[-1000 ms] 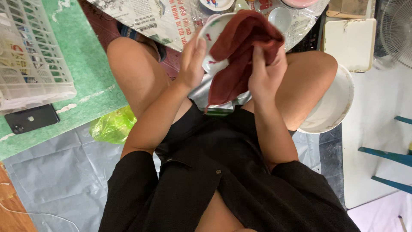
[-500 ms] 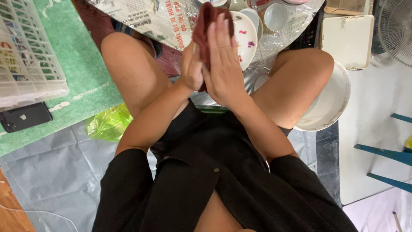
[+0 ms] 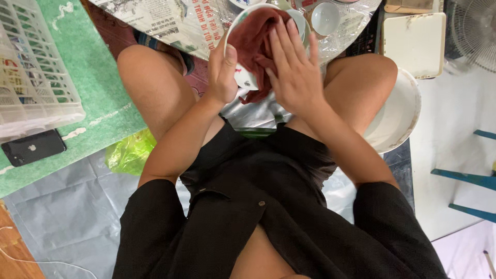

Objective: The person wipes multiple ceramic bowls and plates with a red cloth, handling them one at a time. They rotate each item to wipe the interior and exterior surfaces, then place the cleaned items back on the table among other dishes.

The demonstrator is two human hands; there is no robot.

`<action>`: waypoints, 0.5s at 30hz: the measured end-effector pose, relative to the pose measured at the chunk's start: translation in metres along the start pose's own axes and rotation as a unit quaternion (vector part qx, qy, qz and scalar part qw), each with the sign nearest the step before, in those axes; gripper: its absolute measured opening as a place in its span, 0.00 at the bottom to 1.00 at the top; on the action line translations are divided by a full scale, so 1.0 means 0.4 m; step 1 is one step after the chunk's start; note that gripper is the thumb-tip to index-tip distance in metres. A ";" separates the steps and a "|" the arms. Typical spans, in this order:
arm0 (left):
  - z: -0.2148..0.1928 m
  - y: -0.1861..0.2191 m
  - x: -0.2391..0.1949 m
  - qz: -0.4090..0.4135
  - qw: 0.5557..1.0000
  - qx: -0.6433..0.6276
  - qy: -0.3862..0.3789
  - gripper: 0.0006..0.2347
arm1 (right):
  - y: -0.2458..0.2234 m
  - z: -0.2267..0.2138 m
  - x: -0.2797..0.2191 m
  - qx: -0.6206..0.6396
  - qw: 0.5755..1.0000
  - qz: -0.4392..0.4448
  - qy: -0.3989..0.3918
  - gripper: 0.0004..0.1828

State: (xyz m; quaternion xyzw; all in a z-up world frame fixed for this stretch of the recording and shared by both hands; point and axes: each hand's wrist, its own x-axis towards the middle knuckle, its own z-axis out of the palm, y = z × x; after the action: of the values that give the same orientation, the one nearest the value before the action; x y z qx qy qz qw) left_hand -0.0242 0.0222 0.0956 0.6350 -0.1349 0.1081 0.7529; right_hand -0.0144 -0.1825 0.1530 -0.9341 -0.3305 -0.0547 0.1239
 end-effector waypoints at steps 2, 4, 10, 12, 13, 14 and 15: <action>0.014 -0.002 0.016 0.003 1.000 -0.020 -0.023 0.29 | -0.027 0.045 0.022 0.027 0.999 0.014 0.015 0.39; 0.005 -0.012 0.019 0.009 0.999 -0.034 -0.031 0.29 | -0.070 0.084 0.050 0.059 0.998 0.013 0.035 0.41; -0.071 -0.098 -0.056 -0.009 0.996 -0.066 0.062 0.26 | -0.150 0.063 0.032 0.175 0.982 -0.064 0.023 0.33; -0.089 -0.136 -0.070 -0.056 0.984 -0.135 0.106 0.25 | -0.145 0.053 0.019 0.146 0.985 -0.088 0.012 0.25; -0.097 -0.143 -0.064 -0.075 0.978 -0.143 0.129 0.26 | -0.130 0.047 0.018 0.128 0.986 -0.102 0.010 0.22; -0.104 -0.136 -0.062 -0.099 0.978 -0.099 0.158 0.27 | -0.114 0.043 0.019 0.096 0.987 -0.121 0.035 0.21; -0.105 -0.122 -0.060 -0.122 0.973 -0.054 0.187 0.28 | -0.098 0.038 0.019 0.065 0.986 -0.140 0.058 0.21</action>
State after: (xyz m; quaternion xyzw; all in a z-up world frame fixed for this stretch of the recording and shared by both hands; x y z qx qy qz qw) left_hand -0.0277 0.0554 0.0356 0.5732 0.0816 0.1250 0.8057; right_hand -0.0327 -0.1443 0.1473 -0.8638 -0.4530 -0.1042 0.1946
